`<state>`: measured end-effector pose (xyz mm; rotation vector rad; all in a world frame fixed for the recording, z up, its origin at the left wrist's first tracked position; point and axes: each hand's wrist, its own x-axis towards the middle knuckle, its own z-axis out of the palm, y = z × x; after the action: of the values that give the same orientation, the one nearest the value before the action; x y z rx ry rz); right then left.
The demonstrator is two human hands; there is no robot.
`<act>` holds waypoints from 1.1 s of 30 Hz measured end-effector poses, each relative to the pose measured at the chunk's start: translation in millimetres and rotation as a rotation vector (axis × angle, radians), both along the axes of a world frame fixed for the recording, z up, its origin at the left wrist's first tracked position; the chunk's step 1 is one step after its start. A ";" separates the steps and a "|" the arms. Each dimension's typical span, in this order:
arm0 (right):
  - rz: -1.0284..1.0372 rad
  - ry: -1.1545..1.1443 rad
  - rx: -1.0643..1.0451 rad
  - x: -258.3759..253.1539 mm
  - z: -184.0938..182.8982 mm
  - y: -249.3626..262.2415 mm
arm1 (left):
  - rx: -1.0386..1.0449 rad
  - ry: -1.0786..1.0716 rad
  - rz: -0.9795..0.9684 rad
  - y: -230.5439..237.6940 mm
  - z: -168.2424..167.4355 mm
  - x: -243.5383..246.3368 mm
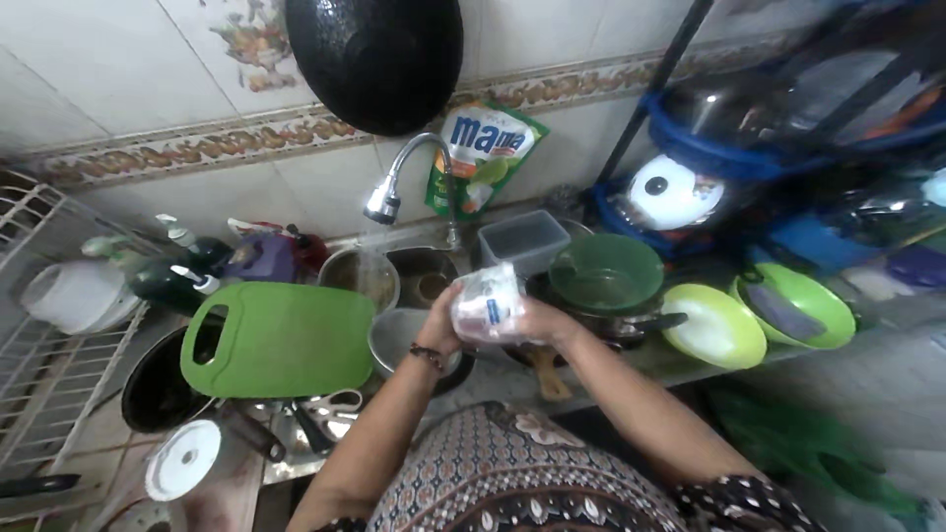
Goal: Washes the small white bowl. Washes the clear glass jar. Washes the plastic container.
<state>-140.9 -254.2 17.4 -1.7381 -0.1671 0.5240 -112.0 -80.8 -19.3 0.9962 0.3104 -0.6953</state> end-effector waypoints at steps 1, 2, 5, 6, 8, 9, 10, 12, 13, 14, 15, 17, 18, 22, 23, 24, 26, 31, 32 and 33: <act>-0.062 0.009 0.000 -0.2 1.3 2.0 | 0.001 -0.056 -0.010 0.0 -4.0 -1.8; -0.112 0.011 0.016 0.6 1.5 2.5 | -0.014 -0.176 -0.016 1.0 -10.6 -4.5; -0.246 -0.009 0.113 2.4 5.0 2.9 | 0.008 -0.455 -0.029 1.2 -27.3 -2.7; -0.310 0.006 0.148 2.2 6.9 5.2 | 0.014 -0.473 -0.010 -0.1 -29.8 -2.7; -0.413 0.048 0.183 1.3 11.3 11.8 | -0.038 -0.441 0.024 -1.7 -35.4 -3.2; -0.429 0.062 0.204 1.6 11.6 13.6 | -0.061 -0.413 0.040 -2.6 -36.9 -3.9; -0.415 0.068 0.220 1.2 12.0 13.2 | -0.083 -0.379 0.050 -3.5 -36.7 -5.1; -0.338 0.088 0.278 -0.5 8.8 5.5 | -0.142 -0.318 0.090 -4.4 -36.8 -7.7; -0.299 0.112 0.315 -2.2 6.4 0.1 | -0.176 -0.297 0.115 -4.0 -37.2 -8.6; -0.257 0.143 0.341 -3.3 2.6 -6.8 | -0.204 -0.278 0.135 -3.1 -38.1 -8.6; -0.210 0.171 0.341 -3.0 -2.1 -14.2 | -0.223 -0.259 0.144 -1.9 -38.6 -7.9; -0.092 0.151 0.145 -0.7 -8.6 -25.3 | -0.234 -0.222 0.149 0.1 -37.4 -7.1; -0.010 0.112 -0.051 0.0 -6.9 -28.4 | -0.225 -0.213 0.138 0.5 -36.1 -7.6; 0.200 -0.184 -0.504 0.8 -11.0 -25.7 | -0.222 -0.210 0.030 -4.3 -36.8 -9.3; 0.139 -0.207 -0.481 -2.7 -10.7 -20.2 | -0.225 -0.209 0.028 -7.0 -36.1 -10.3; 0.069 -0.159 -0.432 -8.1 -6.7 -14.1 | -0.223 -0.213 0.031 -9.1 -33.5 -13.0; -0.076 -0.018 -0.311 -20.6 1.5 -3.8 | -0.194 -0.237 0.041 -11.5 -27.5 -18.2; -0.041 0.120 -0.453 -17.9 -1.0 -15.2 | -0.069 -0.424 0.052 -15.3 -30.1 -21.2; -0.066 0.137 -0.425 -20.0 3.7 -15.8 | -0.044 -0.458 0.048 -14.4 -33.0 -20.3; -0.104 0.169 -0.361 -23.4 14.4 -13.9 | -0.019 -0.488 0.045 -13.0 -36.3 -18.9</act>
<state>-164.3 -268.1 31.8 -2.0278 0.1464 0.6509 -130.9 -93.8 -55.7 1.1025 -0.1003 -0.3954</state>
